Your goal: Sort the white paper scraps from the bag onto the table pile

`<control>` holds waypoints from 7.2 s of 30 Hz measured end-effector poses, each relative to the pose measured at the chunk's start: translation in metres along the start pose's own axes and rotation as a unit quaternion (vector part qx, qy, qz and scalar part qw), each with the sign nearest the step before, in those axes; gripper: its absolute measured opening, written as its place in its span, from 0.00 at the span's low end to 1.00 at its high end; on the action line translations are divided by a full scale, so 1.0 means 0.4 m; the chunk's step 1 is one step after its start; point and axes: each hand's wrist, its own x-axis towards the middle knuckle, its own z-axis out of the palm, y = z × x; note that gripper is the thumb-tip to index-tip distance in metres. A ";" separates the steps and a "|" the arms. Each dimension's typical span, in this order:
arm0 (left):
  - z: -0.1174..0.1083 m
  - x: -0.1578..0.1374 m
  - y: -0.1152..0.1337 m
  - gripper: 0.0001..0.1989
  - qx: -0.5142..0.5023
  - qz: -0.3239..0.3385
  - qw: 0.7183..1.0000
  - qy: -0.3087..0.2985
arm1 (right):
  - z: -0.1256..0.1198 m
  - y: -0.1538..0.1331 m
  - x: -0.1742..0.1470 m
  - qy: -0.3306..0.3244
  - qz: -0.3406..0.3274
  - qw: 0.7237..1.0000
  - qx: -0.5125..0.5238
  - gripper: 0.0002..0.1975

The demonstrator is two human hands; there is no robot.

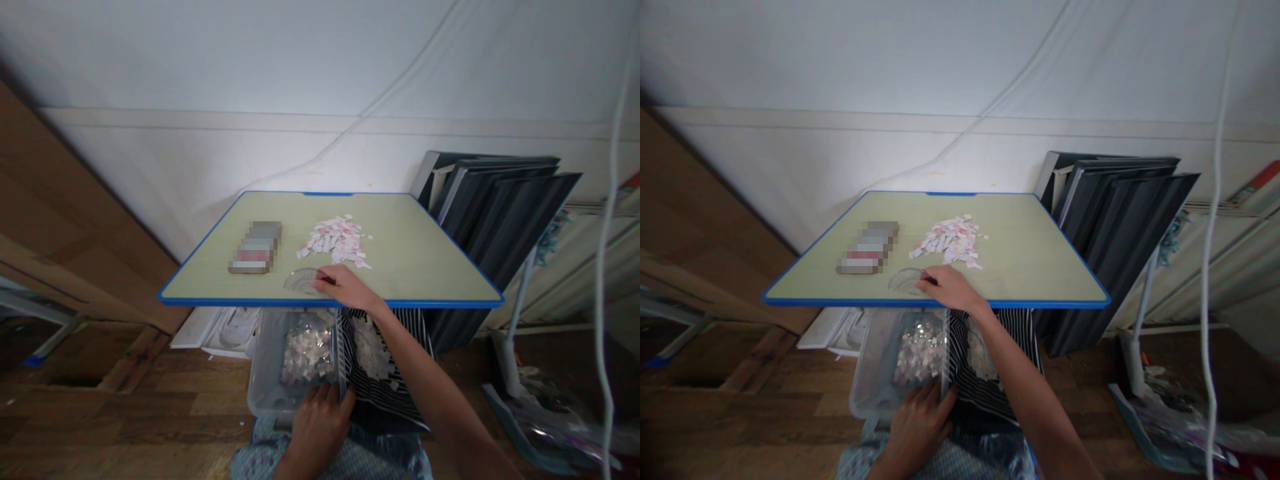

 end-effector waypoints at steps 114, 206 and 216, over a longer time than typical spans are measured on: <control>-0.002 0.002 -0.001 0.21 -0.005 -0.005 1.000 -0.004 | -0.280 0.211 -0.182 0.069 0.144 0.980 0.120 0.18; 0.003 -0.003 -0.001 0.21 0.005 -0.005 1.000 0.020 | -0.284 0.168 -0.189 -0.014 0.099 0.990 0.102 0.14; 0.005 -0.002 -0.003 0.21 0.005 -0.008 1.000 0.007 | -0.296 0.181 -0.197 -0.066 0.096 0.984 0.138 0.14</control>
